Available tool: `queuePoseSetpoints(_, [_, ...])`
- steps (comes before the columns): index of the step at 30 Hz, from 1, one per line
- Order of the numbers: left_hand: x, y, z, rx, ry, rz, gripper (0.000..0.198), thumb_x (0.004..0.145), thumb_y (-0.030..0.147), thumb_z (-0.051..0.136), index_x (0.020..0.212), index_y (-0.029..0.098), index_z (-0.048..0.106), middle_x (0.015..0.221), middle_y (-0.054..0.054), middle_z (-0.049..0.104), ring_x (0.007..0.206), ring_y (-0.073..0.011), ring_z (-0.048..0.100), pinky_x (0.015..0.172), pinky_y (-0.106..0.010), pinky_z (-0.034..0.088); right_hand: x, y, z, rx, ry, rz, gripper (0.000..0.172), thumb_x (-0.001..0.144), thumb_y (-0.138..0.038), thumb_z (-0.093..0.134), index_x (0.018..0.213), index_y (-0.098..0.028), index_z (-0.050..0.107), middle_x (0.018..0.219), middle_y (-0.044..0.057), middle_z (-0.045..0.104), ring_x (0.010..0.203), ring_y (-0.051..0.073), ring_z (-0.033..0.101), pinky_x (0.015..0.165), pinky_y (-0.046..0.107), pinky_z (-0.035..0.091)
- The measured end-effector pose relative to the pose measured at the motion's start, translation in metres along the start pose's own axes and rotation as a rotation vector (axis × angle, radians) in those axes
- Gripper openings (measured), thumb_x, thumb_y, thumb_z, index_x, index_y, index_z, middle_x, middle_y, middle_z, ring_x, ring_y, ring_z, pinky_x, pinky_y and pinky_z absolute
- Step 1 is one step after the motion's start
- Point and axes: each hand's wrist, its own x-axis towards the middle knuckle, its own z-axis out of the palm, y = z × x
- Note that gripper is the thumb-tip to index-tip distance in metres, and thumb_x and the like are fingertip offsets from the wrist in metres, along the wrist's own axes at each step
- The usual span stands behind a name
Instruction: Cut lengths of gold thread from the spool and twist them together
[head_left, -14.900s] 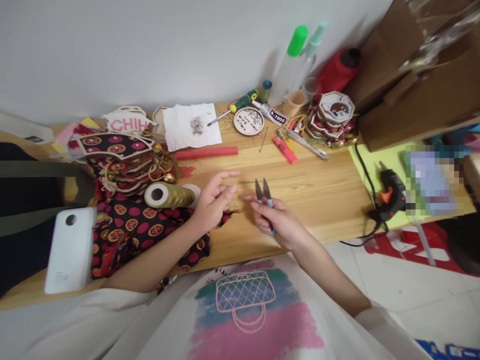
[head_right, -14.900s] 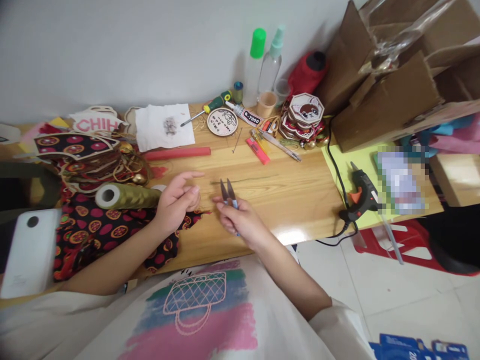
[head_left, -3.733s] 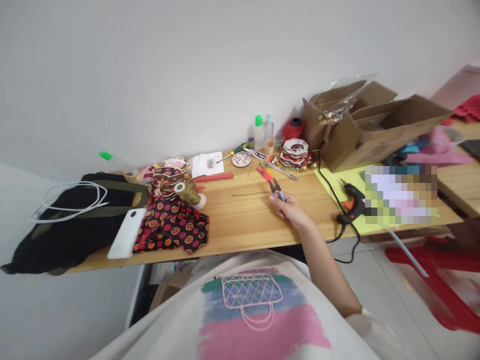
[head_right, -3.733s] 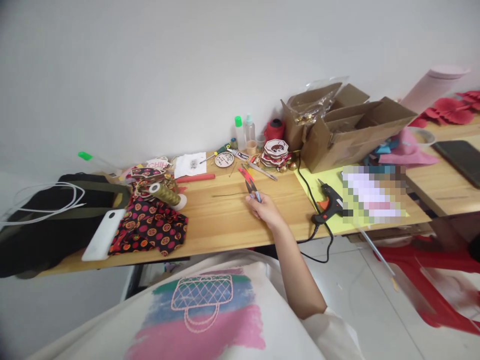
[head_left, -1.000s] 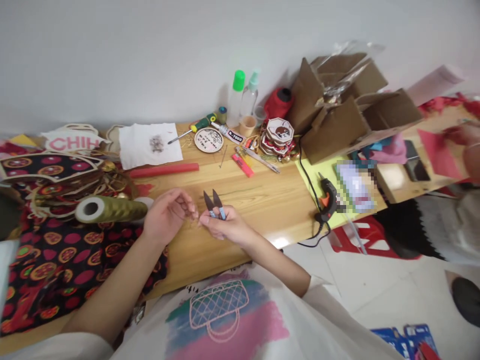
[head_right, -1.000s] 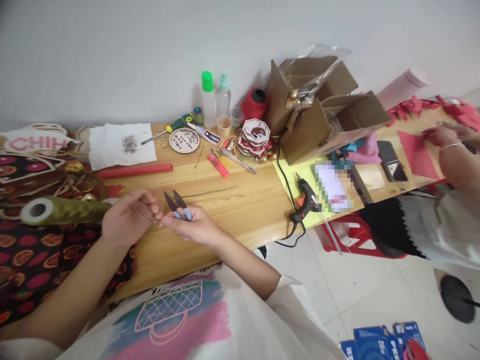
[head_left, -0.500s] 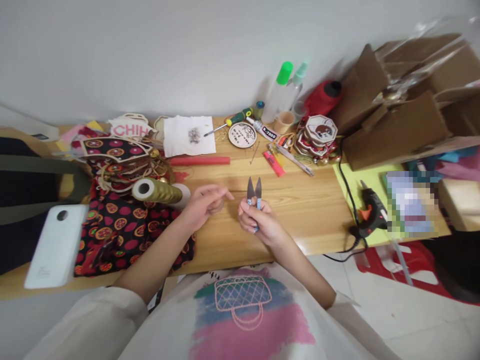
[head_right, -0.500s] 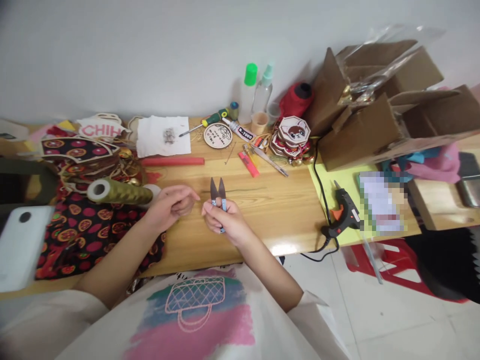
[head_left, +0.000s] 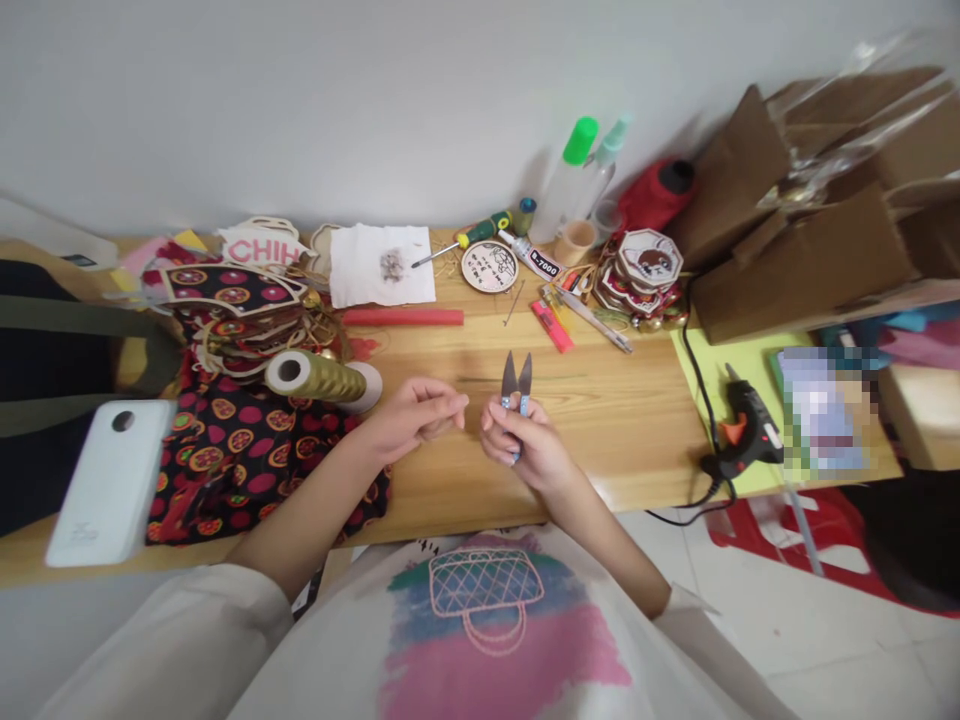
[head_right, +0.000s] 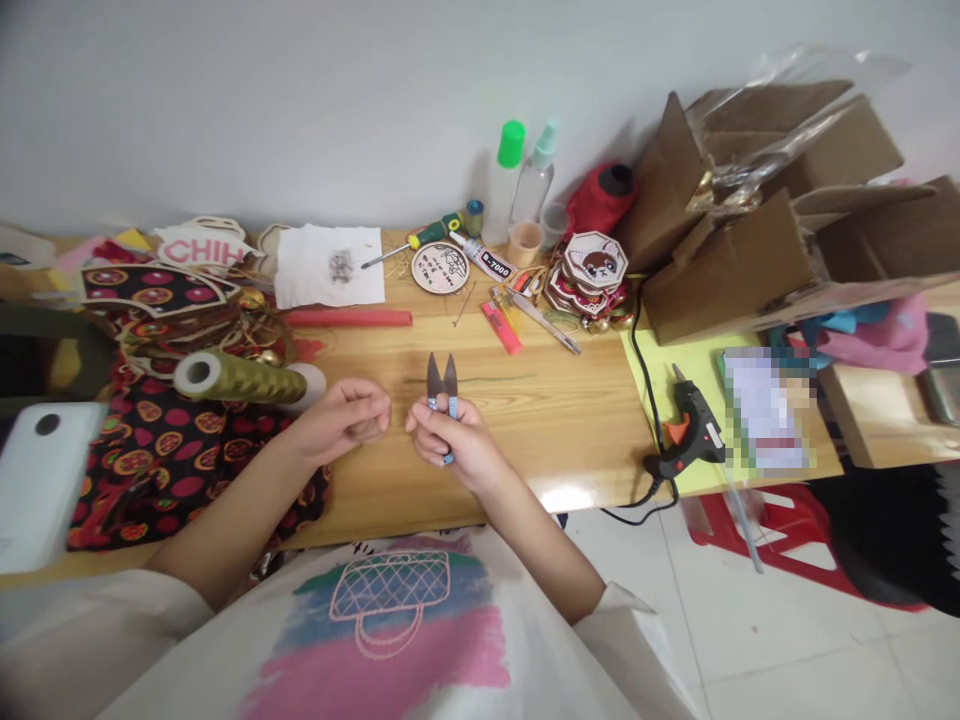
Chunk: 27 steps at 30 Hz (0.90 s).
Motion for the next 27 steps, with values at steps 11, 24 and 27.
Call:
queuePoseSetpoints(11, [-0.0005, 0.0042, 0.0023, -0.131, 0.072, 0.15, 0.036, 0.063, 0.039, 0.077, 0.047, 0.012, 0.06, 0.063, -0.003, 0.056, 0.056, -0.0072, 0.047, 0.051, -0.021, 0.036, -0.0008, -0.0031, -0.0012, 0.109, -0.014, -0.073, 0.023, 0.071, -0.035, 0.068, 0.066, -0.018, 0.053, 0.041, -0.012, 0.024, 0.034, 0.003, 0.019, 0.035, 0.018, 0.016])
queuePoseSetpoints(24, [-0.0016, -0.0021, 0.0024, -0.037, 0.059, 0.206, 0.031, 0.075, 0.042, 0.068, 0.066, 0.013, 0.062, 0.038, 0.008, 0.036, 0.034, -0.0044, 0.033, 0.038, -0.018, 0.025, -0.0001, -0.001, -0.0011, 0.096, 0.014, -0.05, 0.018, 0.07, -0.029, 0.067, 0.064, -0.016, 0.057, 0.04, -0.011, 0.028, 0.035, 0.003, 0.022, 0.036, 0.018, 0.018])
queuePoseSetpoints(27, [-0.0022, -0.0014, 0.0062, 0.242, 0.095, 0.186, 0.035, 0.075, 0.046, 0.066, 0.068, 0.012, 0.063, 0.039, 0.008, 0.039, 0.034, -0.0037, 0.032, 0.037, -0.018, 0.023, -0.0008, 0.0022, -0.002, 0.027, 0.035, -0.048, 0.017, 0.071, -0.029, 0.067, 0.064, -0.015, 0.059, 0.041, -0.01, 0.03, 0.036, 0.003, 0.024, 0.037, 0.018, 0.02])
